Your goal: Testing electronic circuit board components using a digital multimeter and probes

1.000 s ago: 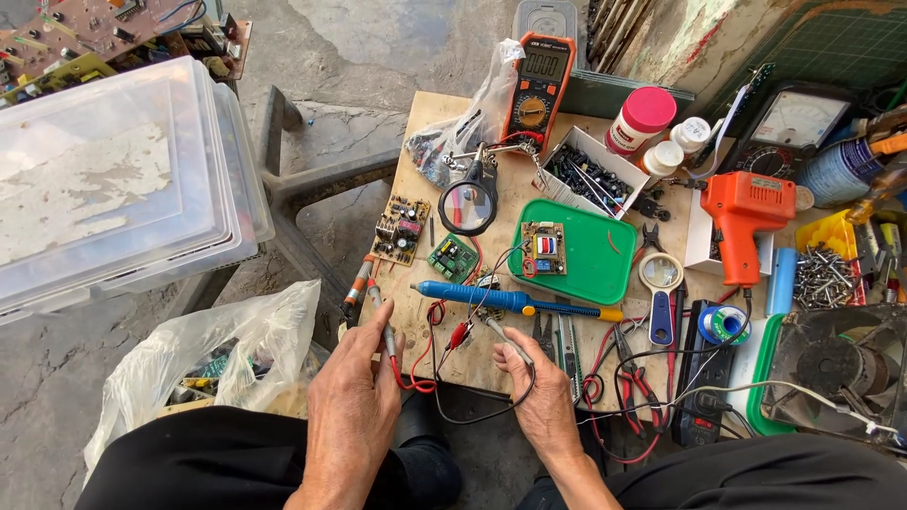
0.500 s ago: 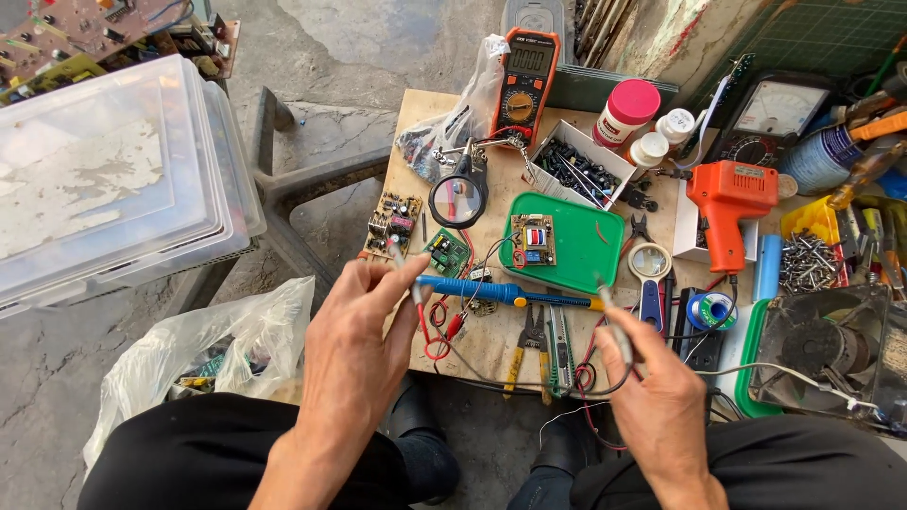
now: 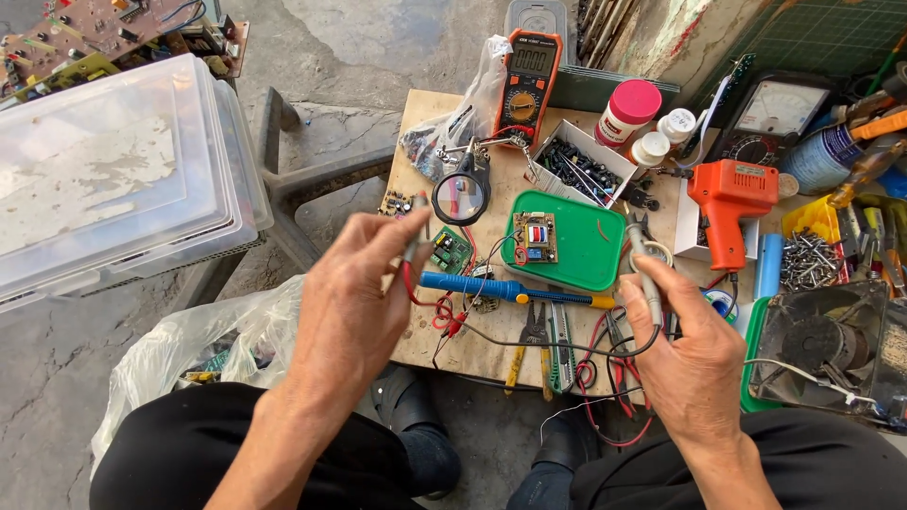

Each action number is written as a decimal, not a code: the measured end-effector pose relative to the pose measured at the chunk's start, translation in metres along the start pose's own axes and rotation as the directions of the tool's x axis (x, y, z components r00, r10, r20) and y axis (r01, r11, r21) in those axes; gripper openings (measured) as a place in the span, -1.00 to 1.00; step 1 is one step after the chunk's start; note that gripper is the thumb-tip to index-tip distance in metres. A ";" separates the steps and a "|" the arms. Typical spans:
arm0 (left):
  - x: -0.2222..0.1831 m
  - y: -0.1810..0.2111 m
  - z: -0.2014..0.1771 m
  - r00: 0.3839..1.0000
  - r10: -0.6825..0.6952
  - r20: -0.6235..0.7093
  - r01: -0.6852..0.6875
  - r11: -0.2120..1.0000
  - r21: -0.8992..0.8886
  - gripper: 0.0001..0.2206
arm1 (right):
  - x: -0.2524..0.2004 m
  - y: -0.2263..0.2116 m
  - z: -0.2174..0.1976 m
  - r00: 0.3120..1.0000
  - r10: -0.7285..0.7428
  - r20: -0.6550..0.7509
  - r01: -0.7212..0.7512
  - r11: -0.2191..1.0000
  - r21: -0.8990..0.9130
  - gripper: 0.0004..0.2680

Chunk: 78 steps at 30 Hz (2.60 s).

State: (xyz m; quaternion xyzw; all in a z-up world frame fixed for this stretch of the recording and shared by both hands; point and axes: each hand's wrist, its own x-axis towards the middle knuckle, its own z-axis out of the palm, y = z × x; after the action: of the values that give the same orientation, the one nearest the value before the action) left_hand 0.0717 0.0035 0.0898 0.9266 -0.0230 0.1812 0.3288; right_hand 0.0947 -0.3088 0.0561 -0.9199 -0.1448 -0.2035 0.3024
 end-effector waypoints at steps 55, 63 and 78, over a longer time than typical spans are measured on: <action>0.081 0.010 0.198 0.793 -0.608 0.024 0.589 0.757 -0.282 -0.78 | 0.101 0.059 0.119 0.452 0.854 0.258 -0.885 0.395 0.246 -0.73; 0.081 0.013 0.194 0.734 -0.676 0.065 0.664 0.696 -0.273 -0.79 | 0.098 0.060 0.118 0.429 0.854 0.293 -0.901 0.380 0.211 -0.70; 0.079 0.009 0.199 0.795 -0.606 0.010 0.581 0.758 -0.294 -0.79 | 0.094 0.064 0.128 0.479 0.815 0.326 -0.872 0.399 0.283 -0.74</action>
State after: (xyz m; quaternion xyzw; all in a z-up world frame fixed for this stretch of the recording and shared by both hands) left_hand 0.2076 -0.1203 -0.0201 0.8205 0.2603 0.1019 0.4986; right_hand 0.2389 -0.2662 -0.0258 -0.7901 0.2814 0.0761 0.5392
